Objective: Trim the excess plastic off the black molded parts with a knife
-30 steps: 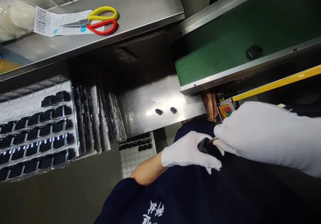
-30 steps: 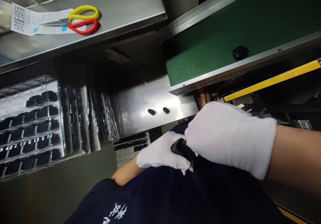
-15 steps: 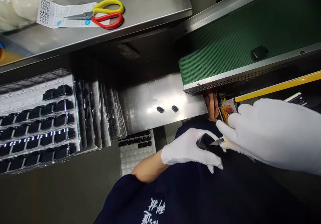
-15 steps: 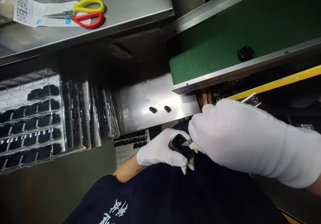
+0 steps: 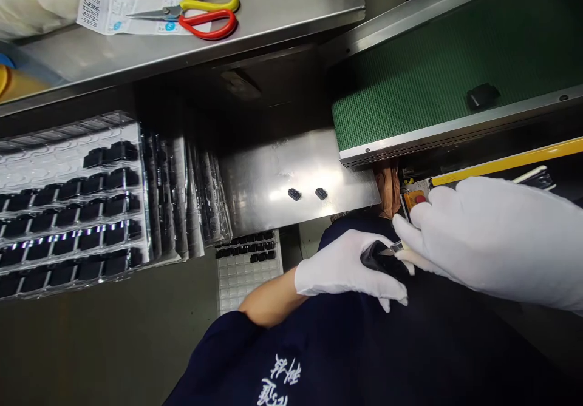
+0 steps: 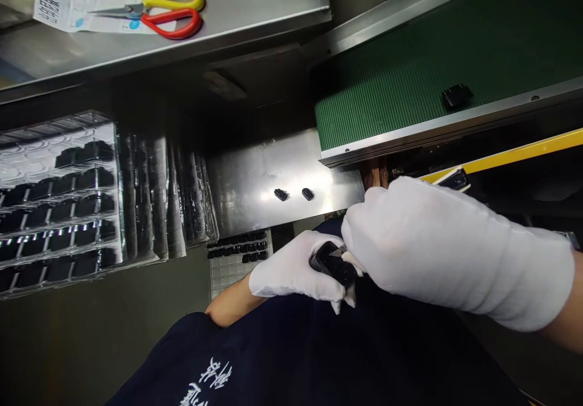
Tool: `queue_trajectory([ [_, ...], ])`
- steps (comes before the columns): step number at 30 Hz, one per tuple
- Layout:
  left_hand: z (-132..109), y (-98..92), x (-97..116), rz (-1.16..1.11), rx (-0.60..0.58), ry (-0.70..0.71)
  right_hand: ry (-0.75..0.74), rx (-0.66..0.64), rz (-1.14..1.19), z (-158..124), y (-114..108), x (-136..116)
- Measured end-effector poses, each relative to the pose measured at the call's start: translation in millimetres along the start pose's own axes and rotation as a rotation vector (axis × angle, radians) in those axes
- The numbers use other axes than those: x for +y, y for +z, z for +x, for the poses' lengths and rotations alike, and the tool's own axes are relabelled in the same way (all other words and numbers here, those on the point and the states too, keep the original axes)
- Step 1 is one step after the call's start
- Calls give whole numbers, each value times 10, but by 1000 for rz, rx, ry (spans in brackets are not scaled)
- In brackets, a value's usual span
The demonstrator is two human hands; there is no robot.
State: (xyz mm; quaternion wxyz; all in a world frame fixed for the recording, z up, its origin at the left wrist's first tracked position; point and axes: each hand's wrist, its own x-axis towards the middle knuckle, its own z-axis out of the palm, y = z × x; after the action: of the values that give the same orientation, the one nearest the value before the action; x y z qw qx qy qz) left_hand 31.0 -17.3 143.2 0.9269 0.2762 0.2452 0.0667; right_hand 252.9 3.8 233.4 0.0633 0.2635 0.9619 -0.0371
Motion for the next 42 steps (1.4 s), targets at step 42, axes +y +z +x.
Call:
queue_trajectory([
  [42, -20, 8, -37, -24, -29, -36, 75, -361, 66, 184, -62, 1],
])
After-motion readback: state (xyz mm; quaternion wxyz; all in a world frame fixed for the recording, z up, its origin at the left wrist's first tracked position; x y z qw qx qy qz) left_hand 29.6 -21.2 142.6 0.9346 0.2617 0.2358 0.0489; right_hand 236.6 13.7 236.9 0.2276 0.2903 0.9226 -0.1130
